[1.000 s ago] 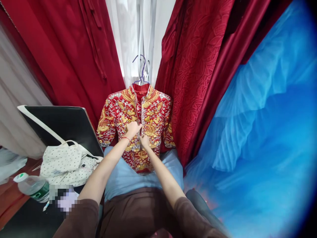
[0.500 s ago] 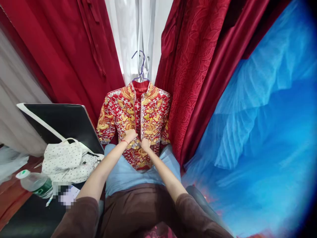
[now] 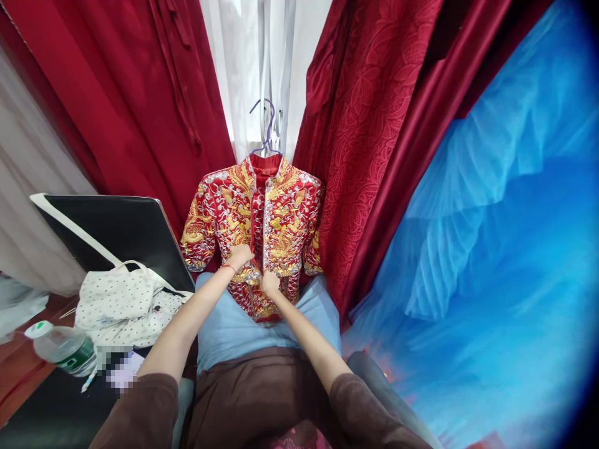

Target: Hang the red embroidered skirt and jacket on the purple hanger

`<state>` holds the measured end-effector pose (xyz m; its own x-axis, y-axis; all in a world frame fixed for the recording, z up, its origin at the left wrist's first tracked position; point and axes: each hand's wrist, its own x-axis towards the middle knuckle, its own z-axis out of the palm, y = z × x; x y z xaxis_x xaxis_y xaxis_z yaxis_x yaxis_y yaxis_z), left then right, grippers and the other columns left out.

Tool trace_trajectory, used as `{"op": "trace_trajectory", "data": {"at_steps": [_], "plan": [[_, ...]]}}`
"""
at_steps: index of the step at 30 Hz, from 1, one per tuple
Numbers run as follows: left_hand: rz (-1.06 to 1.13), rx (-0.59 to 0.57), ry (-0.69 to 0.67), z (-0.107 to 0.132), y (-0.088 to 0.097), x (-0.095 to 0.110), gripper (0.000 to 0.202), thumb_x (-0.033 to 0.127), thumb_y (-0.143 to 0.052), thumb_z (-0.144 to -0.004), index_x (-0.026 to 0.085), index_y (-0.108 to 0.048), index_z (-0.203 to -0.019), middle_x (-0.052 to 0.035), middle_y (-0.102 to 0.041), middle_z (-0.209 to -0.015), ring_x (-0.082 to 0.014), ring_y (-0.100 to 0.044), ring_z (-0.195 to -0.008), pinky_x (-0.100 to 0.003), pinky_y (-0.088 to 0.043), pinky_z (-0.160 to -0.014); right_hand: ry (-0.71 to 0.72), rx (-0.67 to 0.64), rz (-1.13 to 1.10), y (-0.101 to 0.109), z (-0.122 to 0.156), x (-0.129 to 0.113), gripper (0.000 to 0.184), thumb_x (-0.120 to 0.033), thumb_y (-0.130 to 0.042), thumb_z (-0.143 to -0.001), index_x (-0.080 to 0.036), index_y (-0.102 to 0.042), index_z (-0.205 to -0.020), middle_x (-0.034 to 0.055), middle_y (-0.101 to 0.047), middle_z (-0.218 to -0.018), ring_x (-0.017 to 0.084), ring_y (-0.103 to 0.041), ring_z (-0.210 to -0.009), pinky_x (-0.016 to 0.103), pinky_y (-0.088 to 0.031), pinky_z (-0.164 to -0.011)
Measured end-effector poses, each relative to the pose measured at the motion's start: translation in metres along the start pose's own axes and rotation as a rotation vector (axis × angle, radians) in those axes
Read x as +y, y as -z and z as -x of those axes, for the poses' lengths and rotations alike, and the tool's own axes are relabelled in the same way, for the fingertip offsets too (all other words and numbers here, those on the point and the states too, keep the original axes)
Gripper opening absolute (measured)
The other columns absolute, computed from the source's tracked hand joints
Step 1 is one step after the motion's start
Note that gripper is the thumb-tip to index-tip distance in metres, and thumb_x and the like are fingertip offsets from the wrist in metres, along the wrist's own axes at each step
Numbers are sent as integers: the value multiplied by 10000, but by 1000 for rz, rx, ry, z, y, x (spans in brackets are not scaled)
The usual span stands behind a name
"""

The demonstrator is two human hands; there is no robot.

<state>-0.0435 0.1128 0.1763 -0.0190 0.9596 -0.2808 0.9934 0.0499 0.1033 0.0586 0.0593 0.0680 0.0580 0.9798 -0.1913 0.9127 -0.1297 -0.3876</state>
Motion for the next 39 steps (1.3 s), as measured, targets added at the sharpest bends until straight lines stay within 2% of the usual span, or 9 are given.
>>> {"op": "trace_trajectory", "data": {"at_steps": [5, 11, 15, 20, 23, 26, 31, 35, 39], "plan": [[-4, -10, 85, -2, 17, -24, 218, 252, -593, -813, 153, -746, -693, -157, -759, -778, -301, -734, -860, -372, -478, -825, -77, -72, 38, 9, 8, 18, 325, -350, -552, -989, -151, -635, -1232, 126, -656, -1228, 211, -655, -1095, 366, -545, -927], [-8, -35, 166, 12, 53, -84, 277, 466, -747, -722, 189, -750, -734, -133, -766, -811, -305, -738, -880, -353, -503, -831, -103, -132, 127, 55, 10, 36, 393, -385, -611, -958, -167, -579, -1282, 103, -601, -1285, 218, -627, -1096, 436, -554, -923], [33, 293, 113, 33, 64, -67, 668, 605, -720, -739, 99, -668, -1171, -230, -709, -1161, -373, -667, -1119, -417, -508, -917, 46, -92, 169, 106, 7, 2, 316, -345, -700, -882, -135, -694, -1118, 143, -695, -1121, 242, -676, -1014, 344, -551, -850], [120, 970, -166, 45, 75, -1, 859, 428, -633, -865, 6, -273, -1521, -306, -206, -1617, -394, -185, -1526, -507, -239, -1209, 223, 288, 200, 200, 4, -42, 420, -354, -353, -1021, -131, -612, -1266, 209, -653, -1229, 280, -618, -1162, 381, -480, -947], [177, 1059, -211, 37, 89, 25, 927, 345, -647, -850, 9, -163, -1565, -281, -32, -1656, -369, 27, -1553, -525, -87, -1245, 363, 779, 223, 257, -1, -56, 392, -314, -382, -986, -92, -564, -1253, 231, -620, -1226, 318, -576, -1157, 431, -463, -935], [269, 1089, -47, 25, 105, 28, 1066, 317, -703, -787, -17, -67, -1575, -301, 13, -1648, -382, 60, -1548, -522, -74, -1243, 389, 995, 239, 296, -14, -61, 512, -371, -519, -915, -49, -485, -1312, 267, -543, -1303, 373, -492, -1205, 512, -388, -989], [372, 1045, 221, 18, 133, -20, 1013, 233, -684, -757, 55, -121, -1581, -292, -166, -1633, -379, -121, -1542, -535, -204, -1206, 429, 856, 100, 312, -43, -61, 760, -564, -605, -829, -52, -411, -1357, 250, -545, -1298, 383, -476, -1189, 539, -321, -1010], [356, 939, 174, 25, 165, -69, 560, 202, -511, -877, 152, -450, -1432, -214, -644, -1293, -359, -559, -1282, -559, -321, -1113, 444, 798, -32, 311, -52, -62, 603, -589, -556, -840, -107, -503, -1199, 202, -618, -1191, 369, -513, -1147, 532, -313, -1004], [317, 962, 136, 33, 198, -92, 367, 261, -515, -887, 231, -626, -1236, -151, -714, -1176, -353, -642, -1137, -486, -418, -982, 442, 772, -80, 317, -52, -60, 535, -560, -568, -827, -123, -544, -1134, 178, -662, -1108, 368, -550, -1104, 557, -309, -1011]]}}
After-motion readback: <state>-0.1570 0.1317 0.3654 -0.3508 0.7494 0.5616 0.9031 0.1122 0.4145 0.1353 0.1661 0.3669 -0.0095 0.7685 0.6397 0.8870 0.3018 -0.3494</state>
